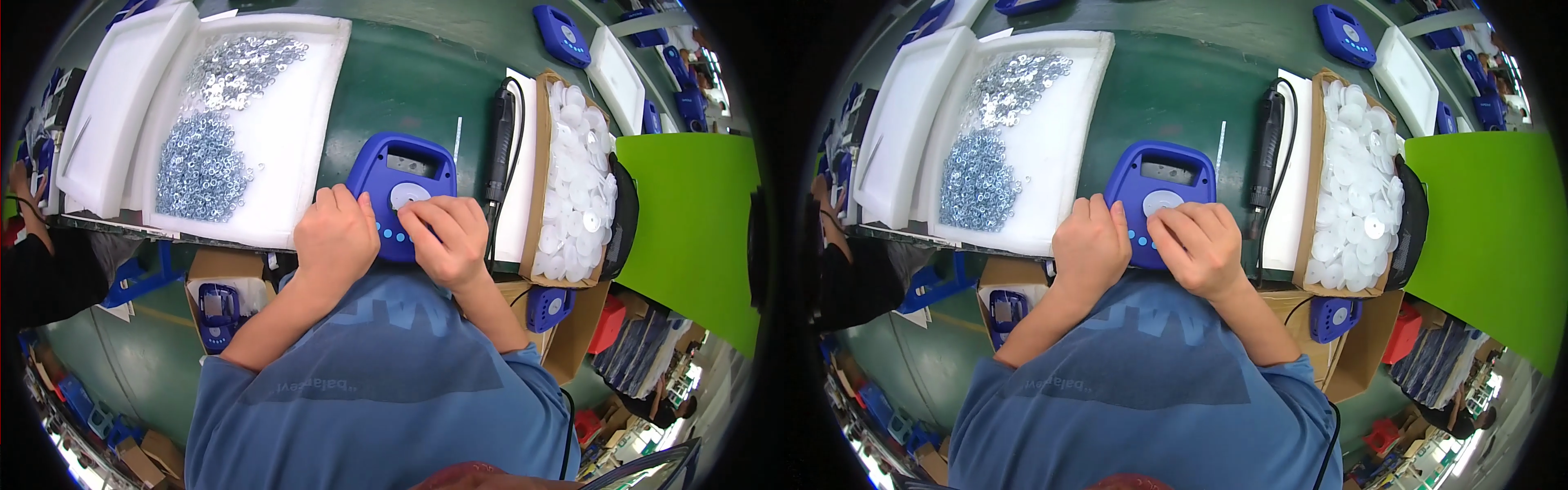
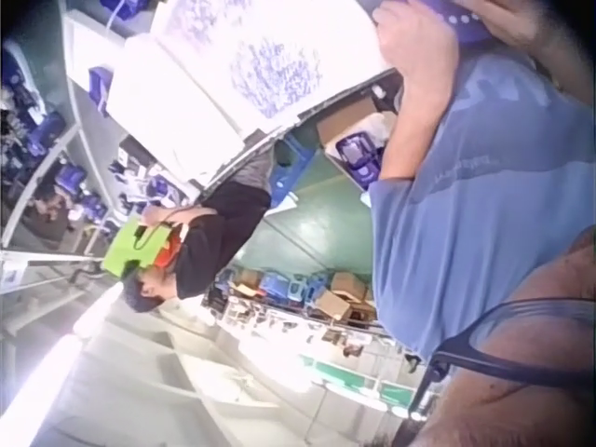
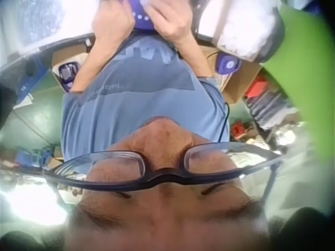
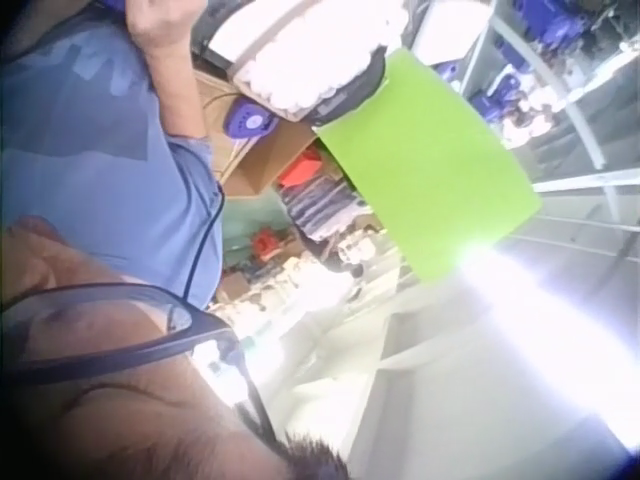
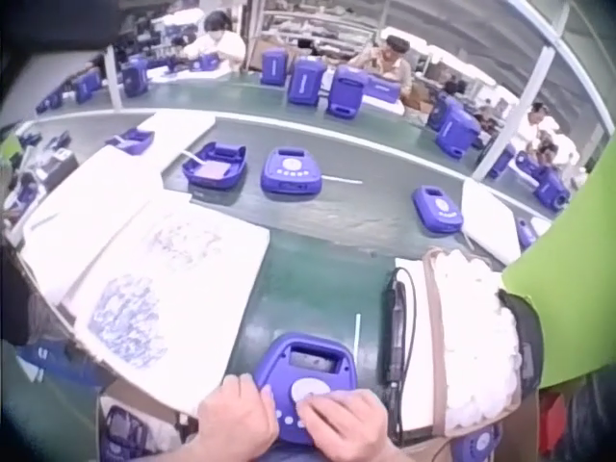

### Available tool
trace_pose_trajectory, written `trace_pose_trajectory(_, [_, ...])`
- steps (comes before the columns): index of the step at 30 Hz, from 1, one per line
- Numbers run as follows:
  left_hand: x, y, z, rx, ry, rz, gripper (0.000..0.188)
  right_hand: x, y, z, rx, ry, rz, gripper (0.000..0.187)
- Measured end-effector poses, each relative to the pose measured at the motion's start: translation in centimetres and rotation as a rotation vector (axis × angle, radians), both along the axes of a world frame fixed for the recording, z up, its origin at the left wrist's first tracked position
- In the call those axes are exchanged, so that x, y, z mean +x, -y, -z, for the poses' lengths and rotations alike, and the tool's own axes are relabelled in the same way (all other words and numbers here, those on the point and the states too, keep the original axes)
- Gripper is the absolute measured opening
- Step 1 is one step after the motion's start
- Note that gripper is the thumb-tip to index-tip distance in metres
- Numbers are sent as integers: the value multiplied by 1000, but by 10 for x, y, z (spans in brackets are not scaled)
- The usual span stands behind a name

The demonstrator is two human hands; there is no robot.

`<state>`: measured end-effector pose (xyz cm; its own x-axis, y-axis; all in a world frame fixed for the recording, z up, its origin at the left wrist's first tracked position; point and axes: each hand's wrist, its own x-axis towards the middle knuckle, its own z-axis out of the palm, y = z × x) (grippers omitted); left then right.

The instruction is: The recorder assembles small electronic devices by placing components into a blue plastic casing and using an electric screwdriver to secure them.

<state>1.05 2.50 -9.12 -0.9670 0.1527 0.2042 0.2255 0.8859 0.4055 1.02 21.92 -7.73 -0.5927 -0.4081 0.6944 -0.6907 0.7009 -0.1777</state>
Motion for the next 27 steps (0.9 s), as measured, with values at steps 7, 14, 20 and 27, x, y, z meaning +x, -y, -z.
trace_pose_trajectory(7, [-1,-1,2,2,-4,-40,23,6,3,-1,85,110,-13,28])
trace_pose_trajectory(14, [2,-1,-2,-221,-28,-57,39,4,-16,0,6,255,102,34])
trace_pose_trajectory(20, [12,12,-11,94,-289,367,50,-3,-17,3,68,343,126,41])
trace_pose_trajectory(27, [13,8,-5,93,-144,355,50,-3,-16,5,61,411,149,44])
